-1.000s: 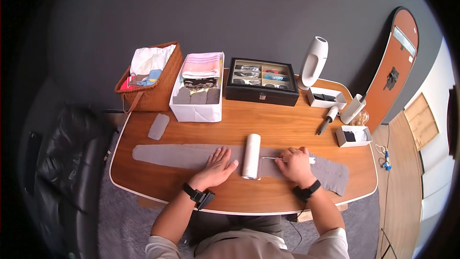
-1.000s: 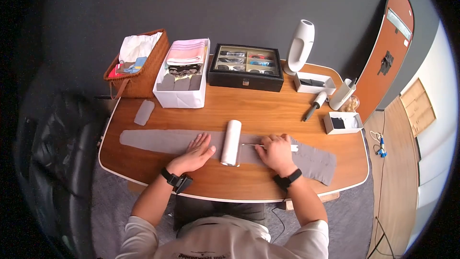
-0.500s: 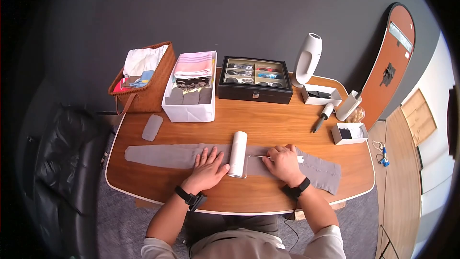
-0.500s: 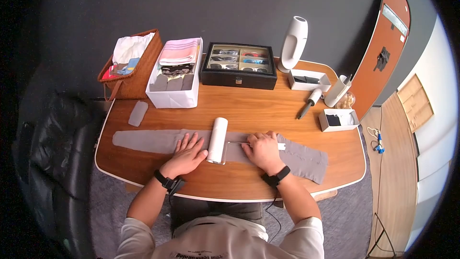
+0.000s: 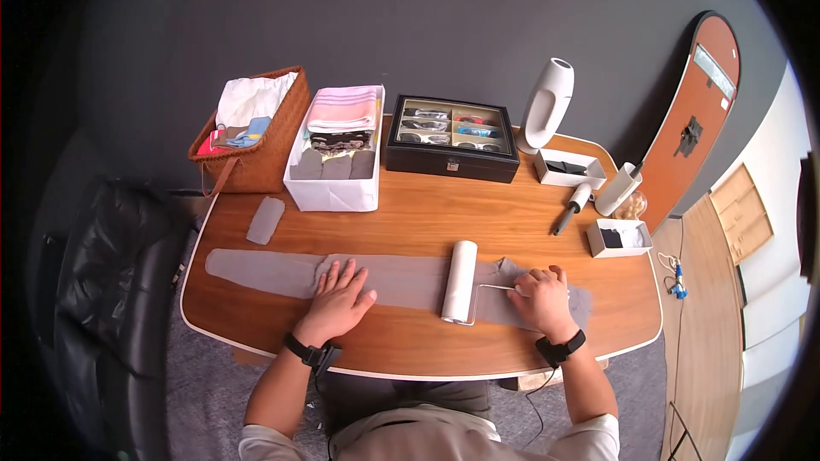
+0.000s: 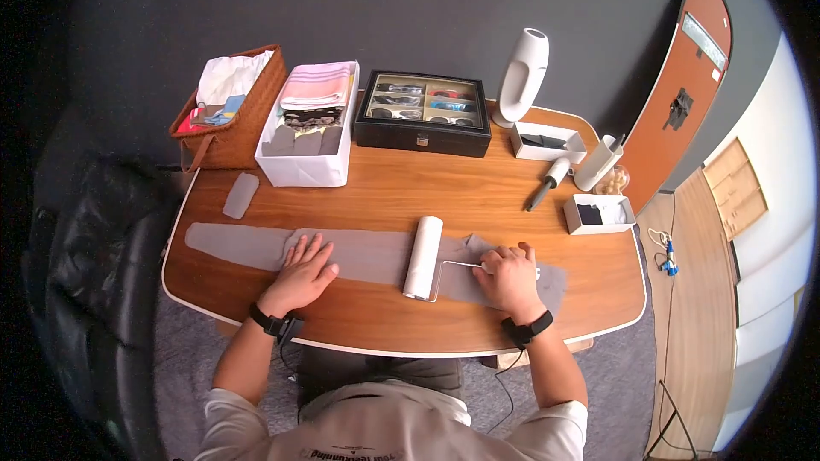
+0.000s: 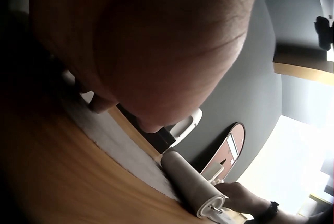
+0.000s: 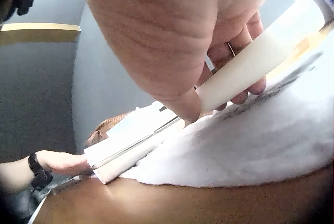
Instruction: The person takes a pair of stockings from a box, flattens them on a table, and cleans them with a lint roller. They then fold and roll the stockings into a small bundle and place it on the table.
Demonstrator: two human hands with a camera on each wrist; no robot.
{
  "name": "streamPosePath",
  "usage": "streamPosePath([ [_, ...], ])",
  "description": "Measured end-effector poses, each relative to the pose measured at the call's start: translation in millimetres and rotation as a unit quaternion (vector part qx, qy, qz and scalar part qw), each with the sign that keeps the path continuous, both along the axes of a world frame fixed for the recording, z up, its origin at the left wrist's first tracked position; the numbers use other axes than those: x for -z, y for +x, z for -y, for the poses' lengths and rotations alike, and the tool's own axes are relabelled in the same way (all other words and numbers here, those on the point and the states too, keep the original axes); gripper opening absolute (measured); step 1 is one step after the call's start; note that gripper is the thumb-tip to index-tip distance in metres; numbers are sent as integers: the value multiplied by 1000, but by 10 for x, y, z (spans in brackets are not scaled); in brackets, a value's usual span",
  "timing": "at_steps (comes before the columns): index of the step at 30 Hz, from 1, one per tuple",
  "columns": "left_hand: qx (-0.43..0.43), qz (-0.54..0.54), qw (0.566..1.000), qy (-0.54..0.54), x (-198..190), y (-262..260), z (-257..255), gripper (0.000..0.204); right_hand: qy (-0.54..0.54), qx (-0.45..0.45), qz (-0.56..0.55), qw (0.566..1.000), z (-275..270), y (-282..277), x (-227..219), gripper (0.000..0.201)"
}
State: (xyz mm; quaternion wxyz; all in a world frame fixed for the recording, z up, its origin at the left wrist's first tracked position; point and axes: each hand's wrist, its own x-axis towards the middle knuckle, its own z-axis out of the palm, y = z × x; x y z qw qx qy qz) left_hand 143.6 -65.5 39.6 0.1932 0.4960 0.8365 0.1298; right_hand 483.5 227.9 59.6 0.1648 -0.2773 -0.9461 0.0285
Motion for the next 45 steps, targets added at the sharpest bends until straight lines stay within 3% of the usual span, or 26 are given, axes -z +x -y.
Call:
streamPosePath([
  [7,-47,-22,998,22,9,-87,134,74,11,-31,-9,999,93,-198,-7,20],
  [10,-46,-103,993,-20,-53,-7,52,78,10,-56,-9,998,180,-407,12,20],
  [13,-29,-111,991,70,-108,175,-109,81,14,-67,-21,997,237,-577,57,20],
  [15,5,-1,995,99,-259,347,-288,87,17,-76,-31,996,264,-649,56,21],
  [18,32,207,966,149,-236,550,-547,91,16,-78,-44,996,272,-663,74,21],
  [21,43,208,970,120,-103,579,-704,93,9,-59,-42,997,239,-543,73,20],
  [24,64,134,988,33,-61,586,-686,93,-4,-33,-40,999,151,-278,80,19],
  [33,60,61,996,2,-86,607,-561,86,1,8,-22,1000,7,265,-37,18],
  [45,33,3,999,28,22,487,-339,79,2,-54,-68,996,153,-313,91,20],
])
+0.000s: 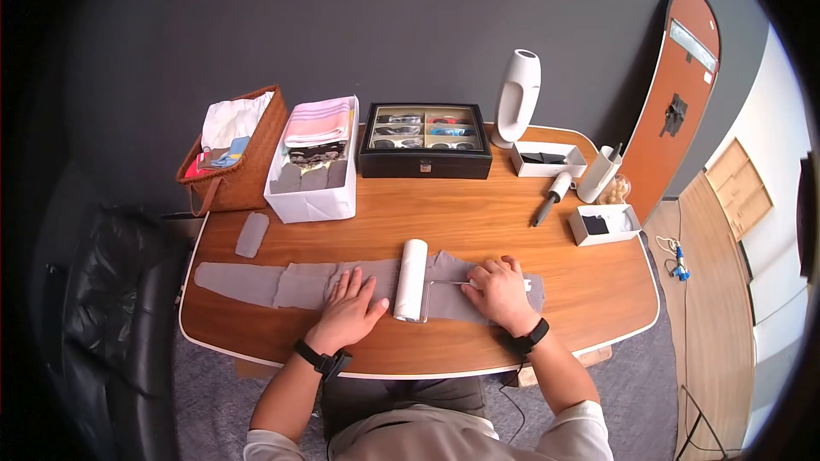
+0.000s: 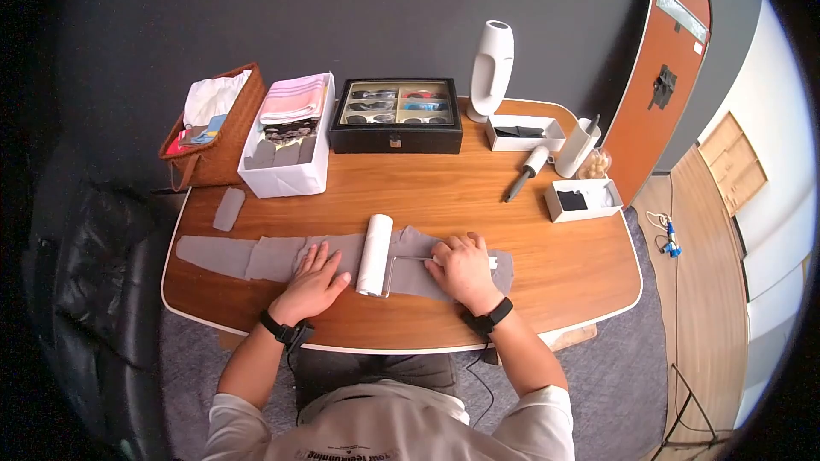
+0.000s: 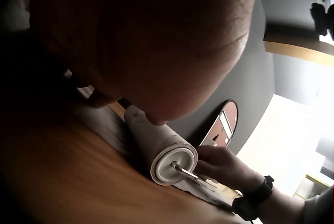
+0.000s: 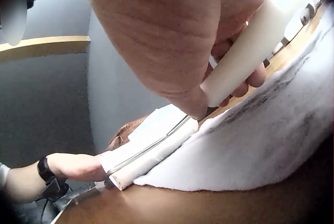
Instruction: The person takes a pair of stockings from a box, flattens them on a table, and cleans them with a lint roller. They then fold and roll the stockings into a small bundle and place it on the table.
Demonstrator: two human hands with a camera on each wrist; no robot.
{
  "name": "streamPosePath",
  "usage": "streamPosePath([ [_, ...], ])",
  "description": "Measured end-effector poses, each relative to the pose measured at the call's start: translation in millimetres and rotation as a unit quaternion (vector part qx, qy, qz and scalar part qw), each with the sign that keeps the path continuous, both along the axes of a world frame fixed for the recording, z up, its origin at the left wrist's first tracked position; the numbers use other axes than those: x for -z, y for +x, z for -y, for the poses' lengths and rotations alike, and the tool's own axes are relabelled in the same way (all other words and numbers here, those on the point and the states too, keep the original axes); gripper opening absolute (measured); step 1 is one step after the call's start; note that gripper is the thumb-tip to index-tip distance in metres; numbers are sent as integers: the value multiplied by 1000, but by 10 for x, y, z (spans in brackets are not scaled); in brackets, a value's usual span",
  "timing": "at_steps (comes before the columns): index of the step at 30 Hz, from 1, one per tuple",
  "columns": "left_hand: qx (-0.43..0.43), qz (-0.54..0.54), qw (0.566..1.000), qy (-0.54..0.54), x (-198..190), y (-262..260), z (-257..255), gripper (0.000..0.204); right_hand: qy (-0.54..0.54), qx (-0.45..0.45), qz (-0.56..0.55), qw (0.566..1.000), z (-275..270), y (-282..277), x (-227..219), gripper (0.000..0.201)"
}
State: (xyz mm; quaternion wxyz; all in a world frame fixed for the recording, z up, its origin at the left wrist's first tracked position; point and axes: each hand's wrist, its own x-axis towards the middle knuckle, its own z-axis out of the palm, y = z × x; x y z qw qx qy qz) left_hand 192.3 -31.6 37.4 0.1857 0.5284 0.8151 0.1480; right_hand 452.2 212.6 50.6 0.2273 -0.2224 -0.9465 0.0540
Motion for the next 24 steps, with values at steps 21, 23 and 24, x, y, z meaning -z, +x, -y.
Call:
streamPosePath([
  [21,118,57,990,48,-402,541,-522,88,-18,45,19,999,-180,671,-189,21],
  [23,130,146,980,37,-411,695,-723,88,-41,32,29,998,-191,597,-130,24],
  [24,128,134,982,39,-377,716,-778,88,-41,34,33,998,-182,583,-127,24],
])
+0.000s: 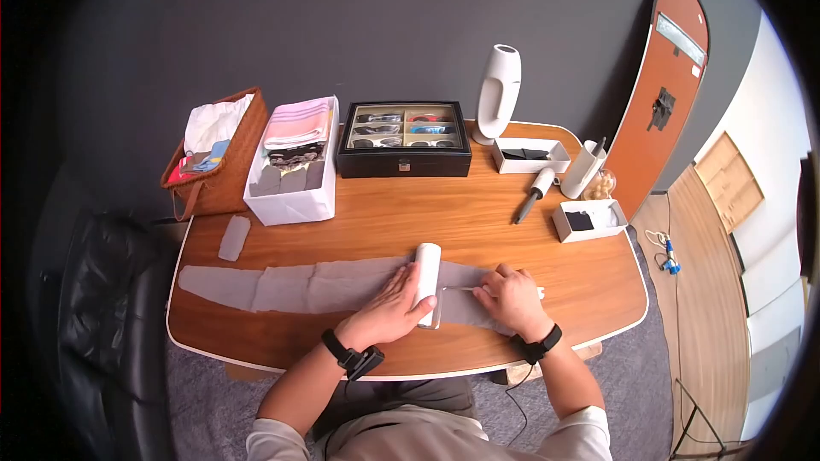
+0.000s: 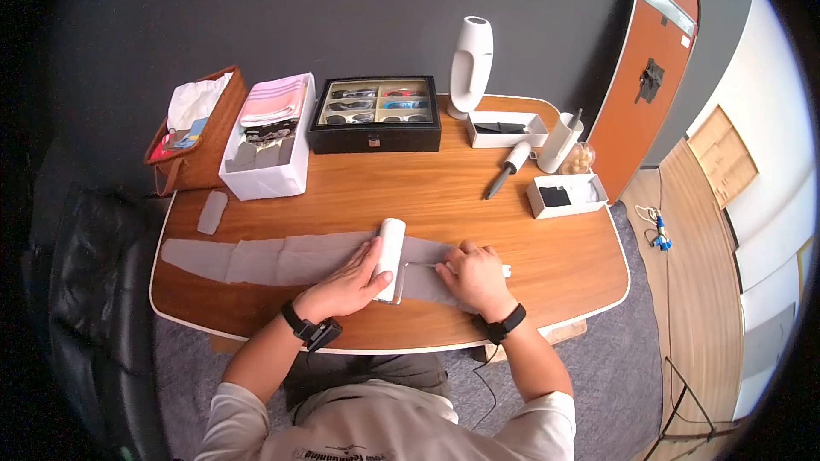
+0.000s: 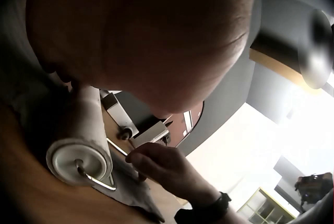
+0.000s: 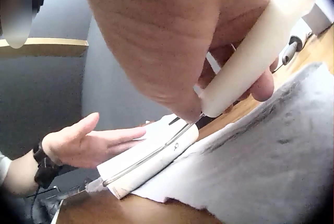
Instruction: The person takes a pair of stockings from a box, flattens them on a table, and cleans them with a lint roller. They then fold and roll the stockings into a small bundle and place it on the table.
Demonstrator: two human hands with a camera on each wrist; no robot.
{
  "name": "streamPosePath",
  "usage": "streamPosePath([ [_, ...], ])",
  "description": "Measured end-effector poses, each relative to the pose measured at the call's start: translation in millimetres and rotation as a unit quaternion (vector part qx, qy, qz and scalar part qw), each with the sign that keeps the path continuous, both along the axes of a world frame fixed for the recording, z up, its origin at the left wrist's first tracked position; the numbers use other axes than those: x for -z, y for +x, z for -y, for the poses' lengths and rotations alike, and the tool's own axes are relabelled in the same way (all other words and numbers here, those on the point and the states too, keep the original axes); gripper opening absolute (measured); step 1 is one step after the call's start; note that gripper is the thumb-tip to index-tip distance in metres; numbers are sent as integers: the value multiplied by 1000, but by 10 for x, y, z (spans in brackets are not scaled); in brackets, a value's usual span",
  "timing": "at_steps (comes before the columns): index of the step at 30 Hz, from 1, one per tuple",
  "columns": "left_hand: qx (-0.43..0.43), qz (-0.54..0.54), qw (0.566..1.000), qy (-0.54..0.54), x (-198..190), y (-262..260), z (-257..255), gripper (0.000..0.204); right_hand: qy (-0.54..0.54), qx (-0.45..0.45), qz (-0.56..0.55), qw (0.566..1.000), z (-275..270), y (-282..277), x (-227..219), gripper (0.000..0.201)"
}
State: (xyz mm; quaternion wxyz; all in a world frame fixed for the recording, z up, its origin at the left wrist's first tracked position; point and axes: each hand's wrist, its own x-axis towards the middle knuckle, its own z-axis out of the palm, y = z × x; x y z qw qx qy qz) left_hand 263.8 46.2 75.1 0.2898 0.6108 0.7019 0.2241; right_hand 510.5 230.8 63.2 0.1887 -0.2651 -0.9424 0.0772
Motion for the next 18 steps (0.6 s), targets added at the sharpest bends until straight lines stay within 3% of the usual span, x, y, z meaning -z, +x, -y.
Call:
streamPosePath([
  [4,-1,-38,999,-4,193,33,-126,88,-10,11,-4,1000,-6,93,-17,23],
  [9,3,-110,994,-25,269,34,-45,84,-8,43,-6,999,-122,611,-68,20],
  [15,9,-192,979,-59,104,119,-51,83,-5,92,1,996,-183,1064,-104,20],
  [18,12,-190,982,4,60,264,-150,84,5,84,-8,996,-188,1046,-141,20],
])
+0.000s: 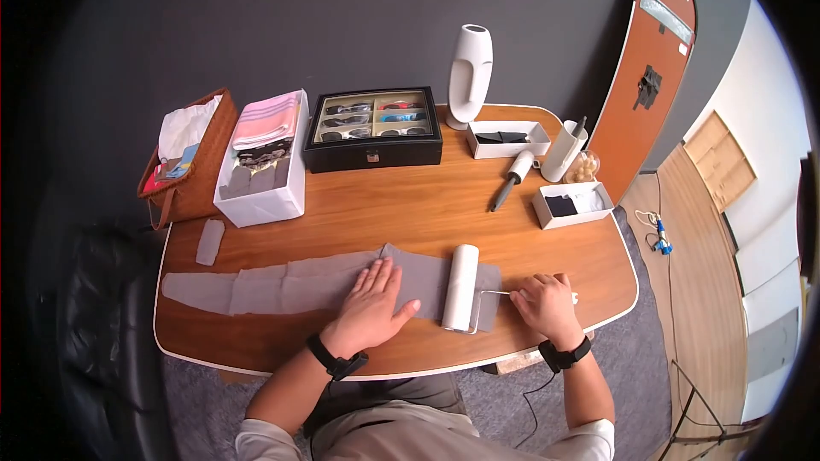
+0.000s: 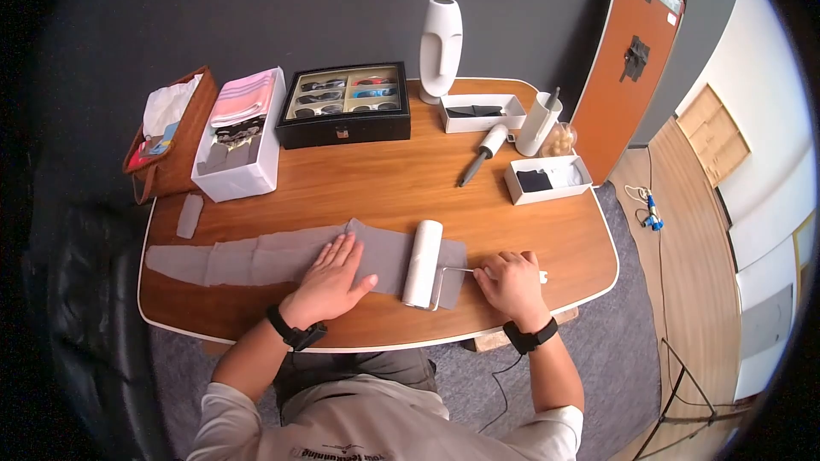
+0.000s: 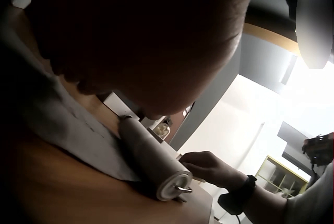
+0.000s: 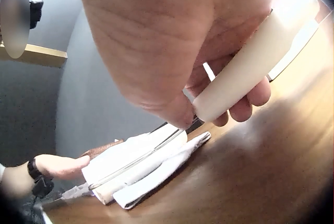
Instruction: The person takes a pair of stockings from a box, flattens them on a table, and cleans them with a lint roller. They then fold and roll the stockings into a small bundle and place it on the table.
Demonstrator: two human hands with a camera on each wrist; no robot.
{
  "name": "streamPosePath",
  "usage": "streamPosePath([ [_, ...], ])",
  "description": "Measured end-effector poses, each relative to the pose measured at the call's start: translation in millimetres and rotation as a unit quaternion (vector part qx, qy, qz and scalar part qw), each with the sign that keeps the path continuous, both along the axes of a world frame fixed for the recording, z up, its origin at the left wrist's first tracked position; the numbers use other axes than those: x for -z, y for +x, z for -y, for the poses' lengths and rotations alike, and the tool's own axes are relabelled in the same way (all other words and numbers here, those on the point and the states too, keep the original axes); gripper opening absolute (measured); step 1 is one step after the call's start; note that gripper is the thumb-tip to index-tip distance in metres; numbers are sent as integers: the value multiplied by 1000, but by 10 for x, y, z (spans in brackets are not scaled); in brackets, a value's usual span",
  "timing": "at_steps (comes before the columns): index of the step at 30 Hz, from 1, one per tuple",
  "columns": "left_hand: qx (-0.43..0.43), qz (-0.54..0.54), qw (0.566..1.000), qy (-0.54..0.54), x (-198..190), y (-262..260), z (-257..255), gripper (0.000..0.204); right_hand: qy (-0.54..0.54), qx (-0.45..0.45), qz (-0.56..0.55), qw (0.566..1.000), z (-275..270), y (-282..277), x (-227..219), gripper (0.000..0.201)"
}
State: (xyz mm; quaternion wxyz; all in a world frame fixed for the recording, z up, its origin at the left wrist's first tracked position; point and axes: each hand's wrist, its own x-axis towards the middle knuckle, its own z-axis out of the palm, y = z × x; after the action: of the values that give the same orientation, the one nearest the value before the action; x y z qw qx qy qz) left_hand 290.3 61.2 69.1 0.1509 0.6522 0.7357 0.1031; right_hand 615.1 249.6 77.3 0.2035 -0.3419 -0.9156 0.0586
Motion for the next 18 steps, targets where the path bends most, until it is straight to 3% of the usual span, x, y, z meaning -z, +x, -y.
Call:
streamPosePath([
  [3,54,138,988,41,56,162,-179,88,12,-19,10,1000,2,-141,11,21],
  [6,42,208,977,-6,74,268,-309,91,-2,-35,-7,999,4,-315,35,22],
  [11,25,160,986,-48,76,282,-300,91,-1,-39,-3,999,-39,-300,121,22],
  [18,38,133,989,-61,51,318,-303,85,-35,6,14,999,-153,347,26,20],
])
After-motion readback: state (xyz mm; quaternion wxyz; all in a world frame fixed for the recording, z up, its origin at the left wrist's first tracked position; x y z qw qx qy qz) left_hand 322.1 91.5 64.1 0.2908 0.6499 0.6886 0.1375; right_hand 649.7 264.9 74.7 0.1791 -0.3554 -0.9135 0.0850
